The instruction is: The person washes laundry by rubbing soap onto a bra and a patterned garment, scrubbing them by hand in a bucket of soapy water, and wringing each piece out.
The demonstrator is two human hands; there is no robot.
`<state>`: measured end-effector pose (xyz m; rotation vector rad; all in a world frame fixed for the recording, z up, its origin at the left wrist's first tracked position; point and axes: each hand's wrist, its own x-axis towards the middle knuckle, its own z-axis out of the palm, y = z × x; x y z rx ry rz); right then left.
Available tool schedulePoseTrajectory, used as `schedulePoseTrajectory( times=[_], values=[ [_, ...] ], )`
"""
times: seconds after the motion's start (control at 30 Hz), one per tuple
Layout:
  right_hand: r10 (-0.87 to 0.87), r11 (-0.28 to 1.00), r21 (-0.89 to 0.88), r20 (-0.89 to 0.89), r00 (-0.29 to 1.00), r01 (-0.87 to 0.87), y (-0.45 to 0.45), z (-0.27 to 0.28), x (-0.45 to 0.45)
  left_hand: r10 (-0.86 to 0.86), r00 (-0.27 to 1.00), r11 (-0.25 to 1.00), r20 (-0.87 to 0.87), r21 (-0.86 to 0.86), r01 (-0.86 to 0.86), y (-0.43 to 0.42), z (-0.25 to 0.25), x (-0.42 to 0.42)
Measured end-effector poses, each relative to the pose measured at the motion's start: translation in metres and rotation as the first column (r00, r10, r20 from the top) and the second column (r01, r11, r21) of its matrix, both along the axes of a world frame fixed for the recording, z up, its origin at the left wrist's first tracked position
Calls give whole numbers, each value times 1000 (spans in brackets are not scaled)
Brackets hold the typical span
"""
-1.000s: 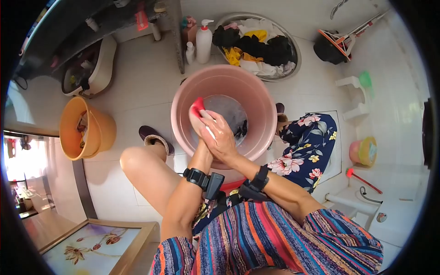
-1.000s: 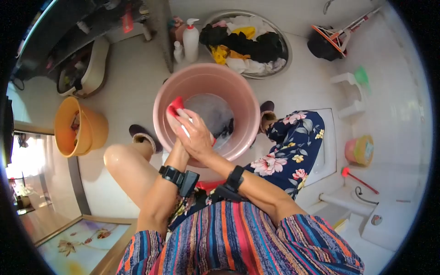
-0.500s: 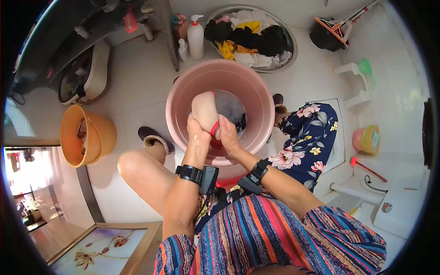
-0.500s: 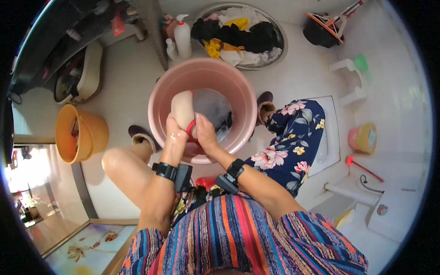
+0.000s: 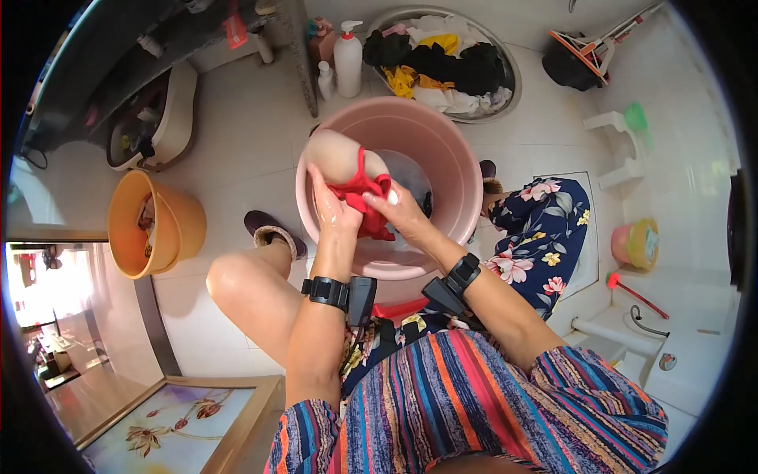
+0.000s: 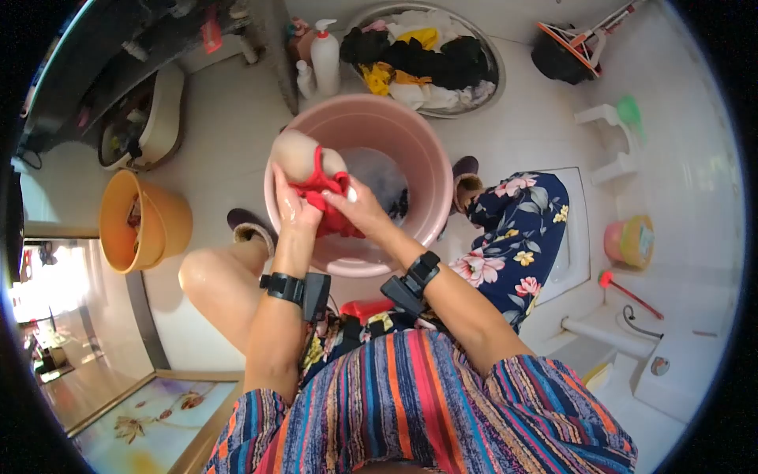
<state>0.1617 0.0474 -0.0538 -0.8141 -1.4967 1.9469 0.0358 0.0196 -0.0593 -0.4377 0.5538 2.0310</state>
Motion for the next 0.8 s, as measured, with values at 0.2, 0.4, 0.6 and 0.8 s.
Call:
schedulePoseTrajectory(
  times=[0.2, 0.4, 0.6, 0.8],
  values=[
    [-28, 928, -372, -79, 997, -3, 29, 19, -6, -365, 751, 913, -550, -53, 405, -9, 12, 3],
    [179, 981, -107, 182, 967, -162, 50, 26, -3, -523, 836, 829, -166, 126, 544, -10, -2, 30],
    [-508, 620, 765, 222, 832, 175, 42, 36, -18, -461, 884, 876, -79, 120, 467, -8, 5, 28],
    [-173, 360, 933, 86, 981, -19, 45, 13, -41, -427, 904, 842, -27, 353, 408, -19, 21, 32]
  ],
)
